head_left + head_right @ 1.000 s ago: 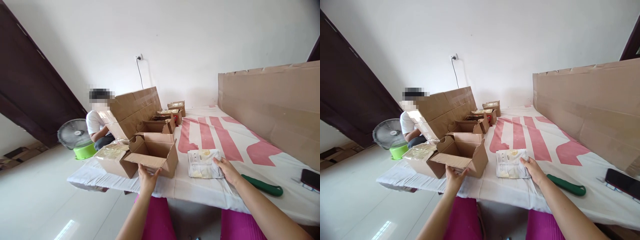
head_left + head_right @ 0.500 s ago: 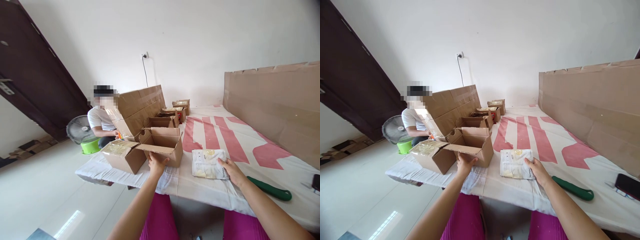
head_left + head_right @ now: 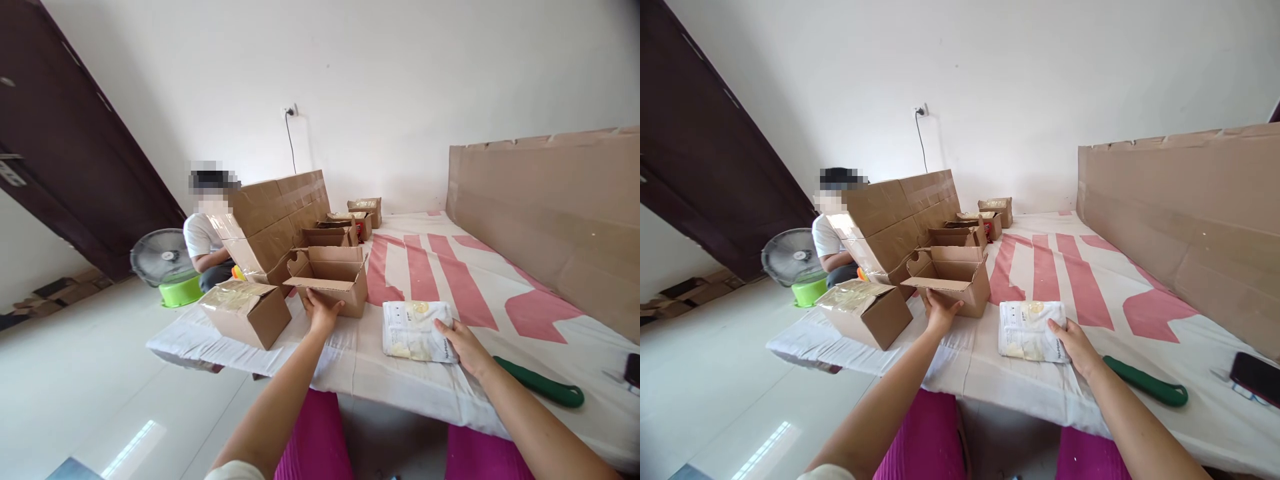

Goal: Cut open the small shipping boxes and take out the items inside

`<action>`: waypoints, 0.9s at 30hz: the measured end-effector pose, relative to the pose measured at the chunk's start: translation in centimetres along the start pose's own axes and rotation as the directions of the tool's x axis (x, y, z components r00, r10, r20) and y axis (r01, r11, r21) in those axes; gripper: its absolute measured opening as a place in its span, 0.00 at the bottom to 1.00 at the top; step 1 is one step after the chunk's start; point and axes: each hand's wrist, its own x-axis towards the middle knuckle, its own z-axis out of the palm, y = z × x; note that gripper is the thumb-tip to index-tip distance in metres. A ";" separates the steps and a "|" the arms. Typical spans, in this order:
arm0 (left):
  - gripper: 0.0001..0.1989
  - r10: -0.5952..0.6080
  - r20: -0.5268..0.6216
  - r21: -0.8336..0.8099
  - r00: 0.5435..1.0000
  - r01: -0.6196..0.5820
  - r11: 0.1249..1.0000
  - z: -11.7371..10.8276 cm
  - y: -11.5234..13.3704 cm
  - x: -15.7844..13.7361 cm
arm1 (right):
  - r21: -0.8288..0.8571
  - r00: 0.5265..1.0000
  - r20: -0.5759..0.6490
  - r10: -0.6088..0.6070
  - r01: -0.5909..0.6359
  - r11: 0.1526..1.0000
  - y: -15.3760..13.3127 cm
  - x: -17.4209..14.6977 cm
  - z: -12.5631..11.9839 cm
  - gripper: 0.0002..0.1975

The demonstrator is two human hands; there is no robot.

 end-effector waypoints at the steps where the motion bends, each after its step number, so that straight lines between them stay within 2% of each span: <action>1: 0.60 -0.001 -0.001 0.000 1.000 0.001 1.000 0.2 0.1 0.3 | -0.003 1.000 0.001 -0.003 0.003 1.000 0.1 0.0 -0.1 0.14; 14: 0.56 0.008 -0.021 -0.061 1.000 -0.009 0.998 2.5 1.8 3.0 | -0.069 1.000 -0.003 -0.011 0.011 0.998 0.3 0.2 -0.4 0.18; 17: 0.54 -0.002 -0.010 -0.083 1.000 0.001 0.997 2.9 2.1 2.8 | -0.084 1.000 -0.012 -0.016 0.015 0.996 0.1 0.1 -0.4 0.19; 21: 0.45 -0.004 0.031 -0.096 1.000 0.007 0.995 3.3 2.1 1.1 | -0.067 1.000 0.006 0.000 0.001 0.998 0.1 0.0 -0.4 0.19; 23: 0.42 0.048 0.059 -0.092 0.997 -0.042 0.995 3.2 1.9 -0.5 | -0.079 1.000 0.006 -0.004 0.005 0.997 0.1 -0.1 -0.4 0.19; 25: 0.37 0.150 0.099 -0.092 0.984 -0.142 0.986 2.9 1.8 -2.4 | -0.100 1.000 0.004 -0.019 0.019 0.995 0.1 -0.1 -0.3 0.20; 27: 0.30 0.296 0.167 -0.108 0.941 -0.281 0.954 2.4 2.0 -4.4 | -0.124 1.000 0.001 -0.027 0.027 0.992 0.0 -0.1 -0.2 0.21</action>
